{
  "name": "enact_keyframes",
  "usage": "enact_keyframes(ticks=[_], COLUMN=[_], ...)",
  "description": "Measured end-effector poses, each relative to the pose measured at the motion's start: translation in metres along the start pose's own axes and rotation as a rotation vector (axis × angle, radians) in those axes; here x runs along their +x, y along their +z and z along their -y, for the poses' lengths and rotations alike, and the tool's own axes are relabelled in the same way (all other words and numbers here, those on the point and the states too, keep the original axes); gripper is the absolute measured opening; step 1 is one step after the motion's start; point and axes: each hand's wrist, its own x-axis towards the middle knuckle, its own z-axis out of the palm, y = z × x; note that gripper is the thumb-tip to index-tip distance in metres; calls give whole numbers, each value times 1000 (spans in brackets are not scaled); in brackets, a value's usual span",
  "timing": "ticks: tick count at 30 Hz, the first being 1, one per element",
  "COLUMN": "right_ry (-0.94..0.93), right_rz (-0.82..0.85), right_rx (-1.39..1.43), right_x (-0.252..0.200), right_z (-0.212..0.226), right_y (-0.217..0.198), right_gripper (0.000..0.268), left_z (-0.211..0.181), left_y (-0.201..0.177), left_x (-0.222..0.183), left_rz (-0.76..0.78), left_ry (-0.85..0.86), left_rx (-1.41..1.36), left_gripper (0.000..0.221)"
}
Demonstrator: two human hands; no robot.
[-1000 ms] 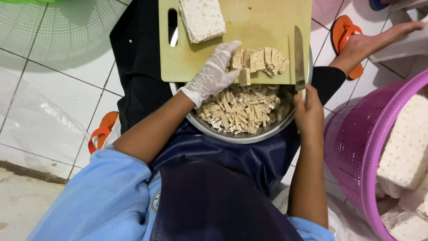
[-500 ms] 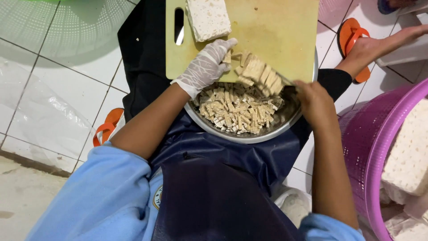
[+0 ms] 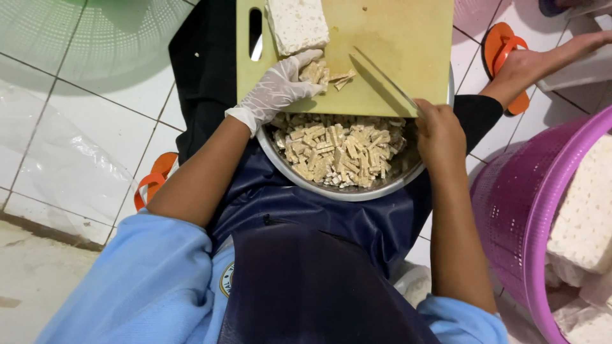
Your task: Slicing and dicing blocks of tempeh into small pieces using a knife on a cutting board while sitting on the floor.
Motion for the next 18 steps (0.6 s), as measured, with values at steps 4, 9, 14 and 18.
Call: enact_keyframes(ticks=[4, 9, 14, 18], right_ry=[-103, -267, -129, 493], right_rz=[25, 95, 72, 28], right_rx=[-100, -208, 10, 201], right_x=[7, -38, -85, -106], right_z=[16, 12, 10, 15], right_y=[-4, -16, -15, -2], right_gripper=[36, 59, 41, 39], left_z=[-1, 5, 10, 0], left_y=[-8, -11, 20, 38], left_x=[-7, -10, 0, 10], left_rz=[-56, -116, -135, -294], left_ry=[92, 102, 417, 699], left_rx=[80, 44, 292, 601], left_gripper=[59, 57, 54, 52])
